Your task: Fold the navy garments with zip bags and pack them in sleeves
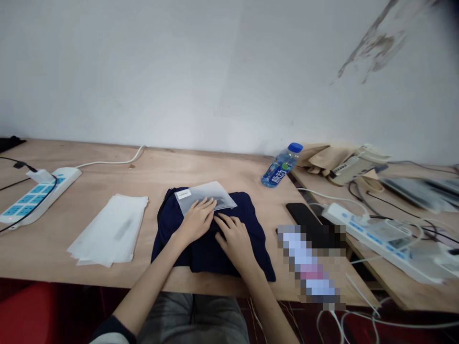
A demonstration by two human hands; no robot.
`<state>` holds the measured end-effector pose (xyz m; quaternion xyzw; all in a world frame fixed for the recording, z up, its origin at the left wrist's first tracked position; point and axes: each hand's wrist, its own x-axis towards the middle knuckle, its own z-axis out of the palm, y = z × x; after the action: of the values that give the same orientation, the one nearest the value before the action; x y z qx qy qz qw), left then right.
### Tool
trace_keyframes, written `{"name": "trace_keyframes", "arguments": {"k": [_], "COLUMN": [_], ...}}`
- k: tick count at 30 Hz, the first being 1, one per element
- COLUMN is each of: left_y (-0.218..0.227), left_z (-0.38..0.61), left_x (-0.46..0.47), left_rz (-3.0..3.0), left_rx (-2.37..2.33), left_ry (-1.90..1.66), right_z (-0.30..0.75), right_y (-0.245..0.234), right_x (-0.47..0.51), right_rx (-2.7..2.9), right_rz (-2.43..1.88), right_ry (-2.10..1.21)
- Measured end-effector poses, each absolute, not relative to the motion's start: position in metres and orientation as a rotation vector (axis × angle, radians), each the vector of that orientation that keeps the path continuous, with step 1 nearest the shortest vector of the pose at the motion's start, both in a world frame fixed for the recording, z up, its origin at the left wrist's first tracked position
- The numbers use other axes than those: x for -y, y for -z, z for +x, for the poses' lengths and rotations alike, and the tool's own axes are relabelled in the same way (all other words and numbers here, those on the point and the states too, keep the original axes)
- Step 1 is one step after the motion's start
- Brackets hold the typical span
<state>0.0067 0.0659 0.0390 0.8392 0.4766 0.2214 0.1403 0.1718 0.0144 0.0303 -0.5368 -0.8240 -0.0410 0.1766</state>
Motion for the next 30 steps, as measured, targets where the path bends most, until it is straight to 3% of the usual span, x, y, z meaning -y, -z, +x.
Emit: {"name": "trace_keyframes", "arguments": {"k": [12,18,30], "left_y": [-0.059,-0.052,-0.052], "left_z": [0.000,0.007,-0.005], "left_x": [-0.062,-0.059,-0.062], "left_rz": [2.202,2.273,2.356], "left_rx": [-1.085,-1.092,-1.157], "left_ry": [-0.742,-0.665,-0.623], "right_z": [0.175,0.154,0.176], "right_y": [-0.041,-0.022,-0.048], "right_x": [-0.030,-0.042,0.000], "right_rx": [2.267,2.392,2.521], "right_rz": [-1.137,-1.374,-1.371], "right_ry": [0.201,0.255,0.108]}}
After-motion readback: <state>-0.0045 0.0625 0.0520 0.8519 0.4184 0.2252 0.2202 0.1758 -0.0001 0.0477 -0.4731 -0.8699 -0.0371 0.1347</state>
